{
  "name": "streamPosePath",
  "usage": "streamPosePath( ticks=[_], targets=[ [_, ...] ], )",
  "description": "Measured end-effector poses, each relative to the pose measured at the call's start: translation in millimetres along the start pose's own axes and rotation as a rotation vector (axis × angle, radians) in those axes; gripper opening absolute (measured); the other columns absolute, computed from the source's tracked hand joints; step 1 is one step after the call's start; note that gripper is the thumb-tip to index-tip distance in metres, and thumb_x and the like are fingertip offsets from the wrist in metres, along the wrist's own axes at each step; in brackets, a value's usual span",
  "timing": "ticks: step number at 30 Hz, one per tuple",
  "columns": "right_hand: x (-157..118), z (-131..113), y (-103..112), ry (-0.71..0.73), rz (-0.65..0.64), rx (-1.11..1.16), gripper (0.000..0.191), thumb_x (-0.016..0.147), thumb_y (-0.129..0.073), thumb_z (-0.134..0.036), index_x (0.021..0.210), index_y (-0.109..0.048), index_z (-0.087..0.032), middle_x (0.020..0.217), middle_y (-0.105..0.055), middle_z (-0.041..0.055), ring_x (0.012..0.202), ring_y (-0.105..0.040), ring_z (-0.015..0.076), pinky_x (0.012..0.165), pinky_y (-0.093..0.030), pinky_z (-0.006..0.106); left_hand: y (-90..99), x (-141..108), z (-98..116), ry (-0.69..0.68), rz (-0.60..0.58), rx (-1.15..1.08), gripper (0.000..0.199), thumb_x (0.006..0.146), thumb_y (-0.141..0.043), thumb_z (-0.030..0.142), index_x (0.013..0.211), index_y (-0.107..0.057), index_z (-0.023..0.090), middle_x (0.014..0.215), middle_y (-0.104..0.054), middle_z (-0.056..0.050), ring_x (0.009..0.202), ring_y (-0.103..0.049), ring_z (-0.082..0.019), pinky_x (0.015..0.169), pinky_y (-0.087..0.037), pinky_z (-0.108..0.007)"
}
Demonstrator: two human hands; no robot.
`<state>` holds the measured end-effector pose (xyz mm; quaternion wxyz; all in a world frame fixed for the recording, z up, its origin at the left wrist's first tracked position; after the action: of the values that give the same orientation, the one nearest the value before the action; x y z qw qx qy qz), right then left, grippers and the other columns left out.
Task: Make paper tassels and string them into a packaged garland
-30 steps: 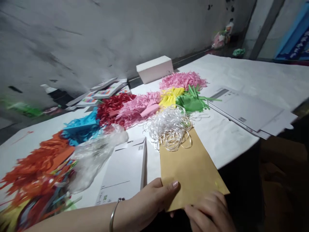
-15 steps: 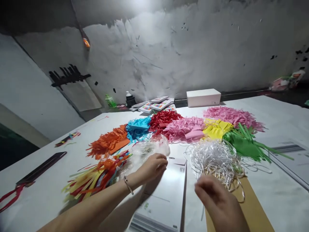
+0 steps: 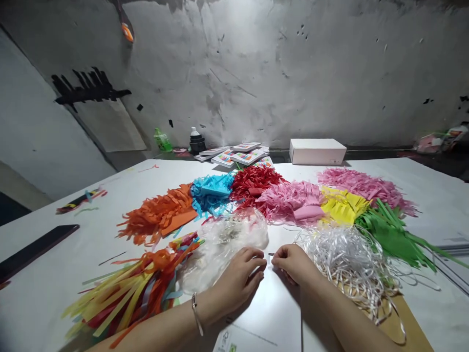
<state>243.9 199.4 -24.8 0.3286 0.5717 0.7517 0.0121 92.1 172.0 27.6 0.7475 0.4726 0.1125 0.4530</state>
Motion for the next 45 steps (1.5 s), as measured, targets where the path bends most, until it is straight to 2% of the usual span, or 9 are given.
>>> streamPosePath(
  ticks=[7,13,17,22,24,28,32,37,45],
  targets=[
    [-4.1,-6.8,-0.5,0.000,0.040,-0.178,0.025,0.099,-0.060,-0.039,0.102,-0.064,-0.015,0.086,-0.065,-0.0009,0.063,-0.061,0.0088,0.056,-0.053,0.023,0.8,-3.3,-0.5,0.017,0.005,-0.058,0.022,0.092,-0.058,0.013,0.110,-0.069,0.020,0.117,-0.065,-0.009,0.113,-0.054,-0.027,0.102,-0.045,-0.044],
    [-10.1,-24.2,2.3,0.180,0.158,-0.360,0.023,0.096,-0.064,-0.037,0.095,-0.066,-0.015,0.094,-0.068,0.0014,0.084,-0.067,0.0152,0.077,-0.056,0.034,-1.7,-3.7,-0.2,0.006,0.005,-0.020,0.023,0.096,-0.056,0.017,0.113,-0.071,0.024,0.119,-0.065,-0.009,0.114,-0.053,-0.027,0.100,-0.046,-0.045],
    [-14.8,-31.8,0.9,0.261,0.221,-0.485,0.024,0.097,-0.062,-0.038,0.089,-0.066,-0.016,0.088,-0.068,0.0003,0.082,-0.066,0.0144,0.079,-0.055,0.035,-3.7,-3.8,3.1,-0.020,-0.024,0.038,0.022,0.098,-0.055,0.021,0.108,-0.074,0.024,0.118,-0.064,-0.009,0.113,-0.053,-0.028,0.098,-0.046,-0.047],
    [-22.5,-39.5,-2.7,0.309,0.321,-0.666,0.015,0.095,-0.060,-0.020,0.081,-0.066,-0.017,0.083,-0.068,0.0015,0.079,-0.065,0.0160,0.076,-0.050,0.032,-4.7,-4.1,6.9,-0.061,-0.051,0.096,0.022,0.097,-0.055,0.021,0.107,-0.074,0.025,0.116,-0.064,-0.010,0.113,-0.052,-0.030,0.096,-0.047,-0.048],
    [-27.0,-41.5,1.0,0.316,0.412,-0.745,0.011,0.090,-0.060,-0.014,0.096,-0.069,-0.017,0.095,-0.069,0.0070,0.090,-0.065,0.0213,0.080,-0.046,0.034,-4.5,-4.1,7.4,-0.070,-0.045,0.096,0.021,0.096,-0.056,0.021,0.105,-0.075,0.025,0.114,-0.064,-0.010,0.112,-0.053,-0.029,0.096,-0.046,-0.047],
    [-31.3,-36.7,12.2,0.307,0.600,-0.848,0.067,0.086,-0.071,-0.027,0.145,-0.044,-0.015,0.130,-0.059,0.0176,0.120,-0.054,0.0356,0.097,-0.038,0.051,-4.3,-4.7,5.8,-0.066,-0.006,0.056,0.019,0.095,-0.058,0.019,0.102,-0.075,0.025,0.113,-0.064,-0.009,0.112,-0.052,-0.028,0.098,-0.045,-0.047],
    [-22.2,-23.1,9.6,0.296,0.653,-0.887,0.062,0.086,-0.071,-0.042,0.139,-0.049,-0.017,0.143,-0.052,0.0203,0.133,-0.047,0.0375,0.107,-0.028,0.063,-5.1,-4.7,-0.1,-0.016,0.026,-0.041,0.015,0.091,-0.062,0.017,0.093,-0.075,0.023,0.111,-0.065,-0.008,0.112,-0.053,-0.028,0.098,-0.043,-0.046],
    [-16.5,-17.8,0.0,0.359,0.685,-0.916,0.035,0.098,-0.054,-0.033,0.130,-0.057,-0.020,0.147,-0.051,0.0174,0.139,-0.041,0.0351,0.110,-0.022,0.066,-3.5,-4.6,-4.9,0.026,0.058,-0.111,0.016,0.086,-0.065,0.012,0.093,-0.075,0.023,0.113,-0.067,-0.008,0.112,-0.056,-0.027,0.099,-0.044,-0.045],
    [-27.7,-26.2,13.0,0.474,0.765,-0.856,0.046,0.090,-0.062,-0.029,0.133,-0.054,-0.016,0.149,-0.048,0.0202,0.139,-0.041,0.0376,0.111,-0.026,0.063,-5.3,-4.4,-6.9,0.091,0.087,-0.256,0.015,0.084,-0.062,0.011,0.086,-0.074,0.021,0.113,-0.067,-0.010,0.114,-0.055,-0.029,0.106,-0.041,-0.050]
  ],
)
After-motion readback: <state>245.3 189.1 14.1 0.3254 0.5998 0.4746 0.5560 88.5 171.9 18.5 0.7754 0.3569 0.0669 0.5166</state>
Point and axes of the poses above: each hand's wrist, its own x-axis towards the middle knuckle, its own y-axis out of the back of the hand, z = x × y, the point moved 7 cm from there along x, towards the middle knuckle
